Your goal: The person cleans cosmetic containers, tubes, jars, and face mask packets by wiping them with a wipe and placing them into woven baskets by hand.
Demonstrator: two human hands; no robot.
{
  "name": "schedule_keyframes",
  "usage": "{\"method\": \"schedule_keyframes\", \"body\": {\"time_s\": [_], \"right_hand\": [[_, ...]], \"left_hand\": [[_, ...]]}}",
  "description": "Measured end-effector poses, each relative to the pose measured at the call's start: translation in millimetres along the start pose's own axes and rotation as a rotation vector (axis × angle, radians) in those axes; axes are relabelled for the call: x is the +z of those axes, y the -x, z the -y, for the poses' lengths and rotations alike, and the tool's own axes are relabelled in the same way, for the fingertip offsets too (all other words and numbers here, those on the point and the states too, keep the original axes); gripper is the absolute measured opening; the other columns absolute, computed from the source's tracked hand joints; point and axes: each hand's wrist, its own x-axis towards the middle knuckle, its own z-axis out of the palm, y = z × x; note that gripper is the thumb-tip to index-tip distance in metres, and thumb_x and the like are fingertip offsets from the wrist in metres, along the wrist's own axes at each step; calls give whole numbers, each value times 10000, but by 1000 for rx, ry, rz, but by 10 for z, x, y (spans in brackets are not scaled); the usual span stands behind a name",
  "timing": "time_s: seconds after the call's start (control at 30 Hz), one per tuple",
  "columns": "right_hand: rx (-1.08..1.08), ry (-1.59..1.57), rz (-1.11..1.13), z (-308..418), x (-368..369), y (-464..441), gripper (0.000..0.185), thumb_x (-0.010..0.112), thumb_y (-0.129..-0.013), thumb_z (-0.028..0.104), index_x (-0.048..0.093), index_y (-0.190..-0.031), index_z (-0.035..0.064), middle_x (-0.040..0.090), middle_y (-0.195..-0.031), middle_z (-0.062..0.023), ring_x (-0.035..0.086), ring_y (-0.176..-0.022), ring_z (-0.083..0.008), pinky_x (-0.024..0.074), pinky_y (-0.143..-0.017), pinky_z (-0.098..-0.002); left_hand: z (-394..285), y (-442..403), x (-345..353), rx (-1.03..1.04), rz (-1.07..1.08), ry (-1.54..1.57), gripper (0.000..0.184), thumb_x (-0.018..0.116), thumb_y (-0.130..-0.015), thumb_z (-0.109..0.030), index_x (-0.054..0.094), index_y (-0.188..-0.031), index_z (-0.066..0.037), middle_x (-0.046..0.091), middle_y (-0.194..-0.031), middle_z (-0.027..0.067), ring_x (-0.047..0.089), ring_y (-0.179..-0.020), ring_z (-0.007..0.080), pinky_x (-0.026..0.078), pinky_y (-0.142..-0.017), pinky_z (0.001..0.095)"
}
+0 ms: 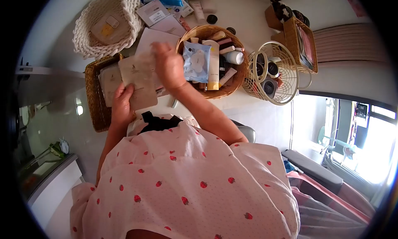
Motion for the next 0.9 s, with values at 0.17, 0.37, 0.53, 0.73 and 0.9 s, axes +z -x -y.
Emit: {"method": "schedule_keyframes", "body": {"time_s": [0.17, 0.37, 0.53, 0.73, 0.9], "right_hand": [[-378, -74, 62, 342, -51, 230, 268, 509, -710, -32, 567, -951, 69, 571, -910, -127, 567, -814, -318, 472, -691, -376], [-333, 12, 71, 130, 117, 199, 244, 534, -686, 16, 569, -923, 66, 575, -929, -130, 566, -788, -324, 474, -668, -378], [610, -575, 356, 219, -174, 78, 220, 580, -762, 142, 527, -906, -16, 579, -738, -186, 554, -722, -386, 456, -641, -400], [-31, -73, 190, 407, -23, 292, 279, 599, -710, 115, 503, -954, 20, 581, -795, -185, 567, -725, -360, 454, -595, -422], [-221, 211, 293, 607, -30, 359, 246, 537, -720, 84, 471, -955, 53, 528, -763, -118, 586, -694, -322, 473, -531, -389]], "left_hand": [[51, -69, -127, -35, -83, 175, 222, 449, -871, -85, 530, -1064, -11, 580, -965, 46, 558, -877, 124, 438, -792, 255], [-22, -34, -73, 54, -163, 300, 238, 458, -882, -102, 502, -1102, -25, 547, -1070, 70, 545, -965, 172, 437, -849, 312], [-107, -115, -193, 20, 3, 414, 235, 481, -882, -96, 496, -1108, -34, 552, -1056, 51, 536, -965, 155, 427, -847, 293], [96, -197, -132, -5, -5, 182, 418, 486, -897, -205, 366, -1265, -47, 514, -1160, 67, 506, -1023, 158, 385, -868, 271], [-202, -111, 143, 113, 155, 335, 650, 450, -879, -441, 198, -1355, -77, 423, -1270, 129, 467, -1093, 245, 404, -891, 352]]}}
